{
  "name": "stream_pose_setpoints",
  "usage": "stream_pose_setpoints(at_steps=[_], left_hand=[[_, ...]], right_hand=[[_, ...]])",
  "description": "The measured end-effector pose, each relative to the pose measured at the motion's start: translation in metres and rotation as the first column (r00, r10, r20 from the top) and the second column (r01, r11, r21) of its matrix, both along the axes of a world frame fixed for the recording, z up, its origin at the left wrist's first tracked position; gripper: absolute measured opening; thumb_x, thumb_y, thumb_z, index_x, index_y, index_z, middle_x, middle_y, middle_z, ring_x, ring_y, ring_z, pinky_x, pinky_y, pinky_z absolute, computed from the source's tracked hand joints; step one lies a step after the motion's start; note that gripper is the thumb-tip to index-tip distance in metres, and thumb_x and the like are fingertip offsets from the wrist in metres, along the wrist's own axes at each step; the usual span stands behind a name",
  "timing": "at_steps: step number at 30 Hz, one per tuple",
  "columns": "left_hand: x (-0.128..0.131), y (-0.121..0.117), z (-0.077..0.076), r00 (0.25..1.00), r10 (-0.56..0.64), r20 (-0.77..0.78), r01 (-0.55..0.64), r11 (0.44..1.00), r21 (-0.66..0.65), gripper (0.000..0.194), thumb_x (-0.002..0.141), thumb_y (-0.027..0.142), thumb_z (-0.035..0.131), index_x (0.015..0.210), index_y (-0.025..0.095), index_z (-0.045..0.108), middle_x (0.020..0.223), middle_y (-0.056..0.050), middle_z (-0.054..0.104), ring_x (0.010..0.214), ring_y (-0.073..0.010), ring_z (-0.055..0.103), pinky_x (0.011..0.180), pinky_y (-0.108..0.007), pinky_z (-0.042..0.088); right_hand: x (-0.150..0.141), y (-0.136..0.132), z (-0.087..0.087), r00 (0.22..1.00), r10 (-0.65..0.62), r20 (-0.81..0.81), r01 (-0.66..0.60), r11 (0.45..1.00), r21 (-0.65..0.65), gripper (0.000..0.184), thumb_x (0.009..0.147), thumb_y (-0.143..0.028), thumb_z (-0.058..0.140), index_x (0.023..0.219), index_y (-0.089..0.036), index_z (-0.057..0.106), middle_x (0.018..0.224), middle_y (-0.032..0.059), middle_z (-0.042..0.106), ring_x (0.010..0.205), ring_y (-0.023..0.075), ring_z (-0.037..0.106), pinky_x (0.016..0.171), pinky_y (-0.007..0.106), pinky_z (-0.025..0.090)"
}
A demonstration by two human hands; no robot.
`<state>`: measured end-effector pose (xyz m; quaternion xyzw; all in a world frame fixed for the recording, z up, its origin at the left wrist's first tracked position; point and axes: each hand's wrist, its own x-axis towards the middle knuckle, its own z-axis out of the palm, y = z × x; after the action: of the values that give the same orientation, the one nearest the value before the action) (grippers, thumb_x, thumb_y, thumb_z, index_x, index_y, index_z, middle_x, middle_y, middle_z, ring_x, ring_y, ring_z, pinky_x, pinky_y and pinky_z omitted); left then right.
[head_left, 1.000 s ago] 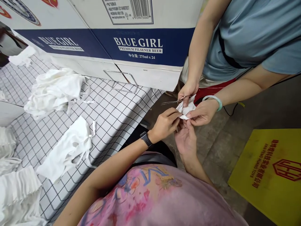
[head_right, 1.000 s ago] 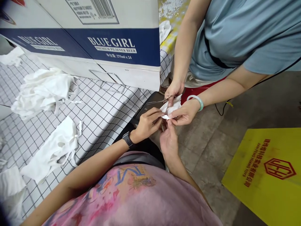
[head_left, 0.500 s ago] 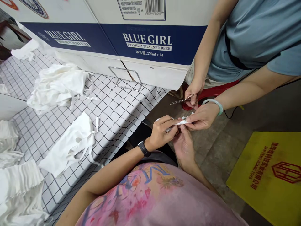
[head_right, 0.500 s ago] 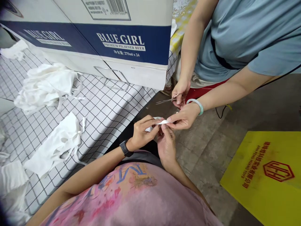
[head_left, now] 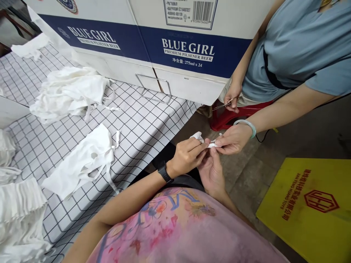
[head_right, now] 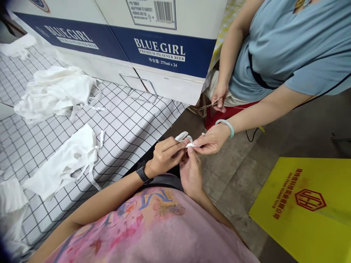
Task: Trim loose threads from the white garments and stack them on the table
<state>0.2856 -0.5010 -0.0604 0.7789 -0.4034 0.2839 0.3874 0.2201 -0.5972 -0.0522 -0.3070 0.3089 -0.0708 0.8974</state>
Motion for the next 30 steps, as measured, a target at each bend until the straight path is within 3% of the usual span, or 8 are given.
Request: stream_pose_setpoints(at_steps=[4,7,12,17,23,30], left_hand=[[-0.001,0.015,-0.001,0.995,-0.004,0.102,-0.004,0.997,0.083,0.016,0.095,0.014,0.063,0.111,0.015,0.065,0.076,-0.001,0.065,0.066,-0.0129,0.059,0.060,-0.026,0.049],[-0.005,0.025,-0.004,0.996,0.023,0.085,-0.028,0.998,0.058,0.016,0.096,0.014,0.062,0.112,0.016,0.064,0.076,-0.001,0.066,0.066,-0.0126,0.060,0.061,-0.025,0.050],[-0.013,0.041,0.001,0.996,0.089,-0.009,-0.089,0.995,-0.048,0.017,0.096,0.013,0.060,0.113,0.018,0.064,0.080,-0.002,0.068,0.069,-0.0113,0.063,0.063,-0.023,0.051],[-0.019,0.065,0.018,0.986,0.161,-0.048,-0.166,0.976,-0.139,0.017,0.095,0.012,0.061,0.111,0.018,0.066,0.080,-0.002,0.068,0.069,-0.0112,0.064,0.063,-0.022,0.052],[-0.026,0.095,0.041,0.943,0.326,-0.063,-0.331,0.912,-0.243,0.016,0.093,0.010,0.063,0.107,0.017,0.068,0.078,-0.002,0.069,0.067,-0.0102,0.062,0.062,-0.021,0.052],[-0.035,0.131,0.059,0.874,0.475,-0.097,-0.477,0.805,-0.352,0.011,0.092,0.011,0.064,0.099,0.017,0.071,0.075,-0.002,0.069,0.065,-0.0100,0.062,0.060,-0.021,0.052]], right_hand=[[-0.002,0.003,0.004,1.000,0.021,-0.011,-0.022,0.998,-0.055,0.027,0.077,-0.043,0.086,0.100,-0.029,0.082,0.098,-0.0018,0.075,0.093,0.0139,0.065,0.087,0.029,0.053],[-0.002,0.005,0.006,0.998,0.055,0.011,-0.053,0.984,-0.169,0.025,0.078,-0.040,0.085,0.098,-0.026,0.083,0.088,-0.0013,0.073,0.084,0.0134,0.063,0.087,0.031,0.053],[0.000,0.012,0.015,0.982,0.180,0.055,-0.151,0.929,-0.339,0.034,0.078,-0.032,0.086,0.111,-0.028,0.082,0.095,-0.0007,0.075,0.092,0.0145,0.066,0.097,0.036,0.051],[0.012,0.026,0.031,0.949,0.280,0.144,-0.189,0.873,-0.449,0.024,0.080,-0.031,0.086,0.103,-0.029,0.083,0.103,0.0012,0.074,0.098,0.0159,0.067,0.099,0.036,0.052],[0.034,0.050,0.057,0.894,0.395,0.214,-0.271,0.854,-0.444,0.025,0.085,-0.033,0.081,0.109,-0.027,0.082,0.086,-0.0006,0.067,0.078,0.0114,0.060,0.080,0.030,0.054],[0.054,0.091,0.080,0.827,0.524,0.203,-0.349,0.763,-0.545,0.029,0.078,-0.029,0.087,0.106,-0.026,0.082,0.083,-0.0009,0.069,0.072,0.0104,0.063,0.071,0.026,0.055]])
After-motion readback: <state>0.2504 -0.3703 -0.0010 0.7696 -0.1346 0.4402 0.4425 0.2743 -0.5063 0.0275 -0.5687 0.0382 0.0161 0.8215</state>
